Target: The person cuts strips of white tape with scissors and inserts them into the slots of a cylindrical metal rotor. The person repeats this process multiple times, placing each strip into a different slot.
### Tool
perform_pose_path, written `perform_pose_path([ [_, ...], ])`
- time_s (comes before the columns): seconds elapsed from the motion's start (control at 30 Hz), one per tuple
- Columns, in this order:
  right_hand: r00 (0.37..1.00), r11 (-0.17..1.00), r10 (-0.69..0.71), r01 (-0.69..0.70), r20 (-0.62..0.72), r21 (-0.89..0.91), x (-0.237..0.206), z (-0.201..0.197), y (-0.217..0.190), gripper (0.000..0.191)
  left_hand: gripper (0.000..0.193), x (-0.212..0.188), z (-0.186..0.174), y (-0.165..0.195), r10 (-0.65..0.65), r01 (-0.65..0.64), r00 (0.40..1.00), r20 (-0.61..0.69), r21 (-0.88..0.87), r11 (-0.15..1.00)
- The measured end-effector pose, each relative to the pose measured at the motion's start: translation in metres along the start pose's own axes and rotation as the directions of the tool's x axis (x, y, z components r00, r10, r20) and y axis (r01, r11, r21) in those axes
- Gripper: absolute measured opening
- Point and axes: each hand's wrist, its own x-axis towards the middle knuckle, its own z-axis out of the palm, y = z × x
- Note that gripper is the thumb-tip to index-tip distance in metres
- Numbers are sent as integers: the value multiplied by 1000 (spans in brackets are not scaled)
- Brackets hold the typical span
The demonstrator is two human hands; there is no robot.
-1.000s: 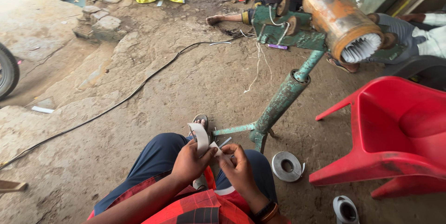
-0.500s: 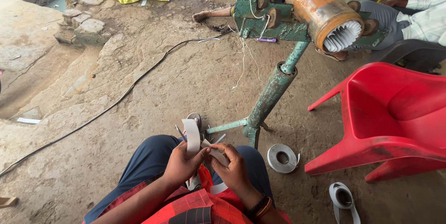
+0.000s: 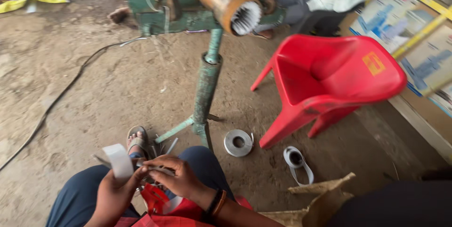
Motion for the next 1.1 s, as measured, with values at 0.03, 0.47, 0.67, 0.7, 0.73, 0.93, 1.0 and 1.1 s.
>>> perform_pose_path([
  [0.03,999,999,28,-28,16,44,-1,0,0,24,28,0,0,-2,0,0,1000,7,-33,999],
  [0.47,994,990,108,-109,24,86,0,-6,-18,34,27,1,0,5,-118,118,993,8,-89,989],
  [0.67,989,986,139,-134,51,-96,6,-13,-29,34,24,2,0,8,-77,83,996,41,-175,981],
  [0.7,990,984,132,-125,44,-125,5,-14,-30,32,23,2,0,9,-66,73,997,48,-164,984],
  [0.73,992,981,120,-113,37,-156,6,-16,-32,30,23,3,-1,10,-54,63,997,59,-175,983],
  [0.93,956,935,292,-277,38,-220,10,-19,-46,28,23,5,-4,11,-33,45,995,93,-126,991],
  [1.0,987,938,154,-130,51,-320,11,-20,-50,29,23,6,-4,10,-25,42,993,117,-151,988],
  [1.1,989,925,143,-118,43,-362,9,-22,-53,28,24,7,-4,12,-34,55,991,131,-156,986],
])
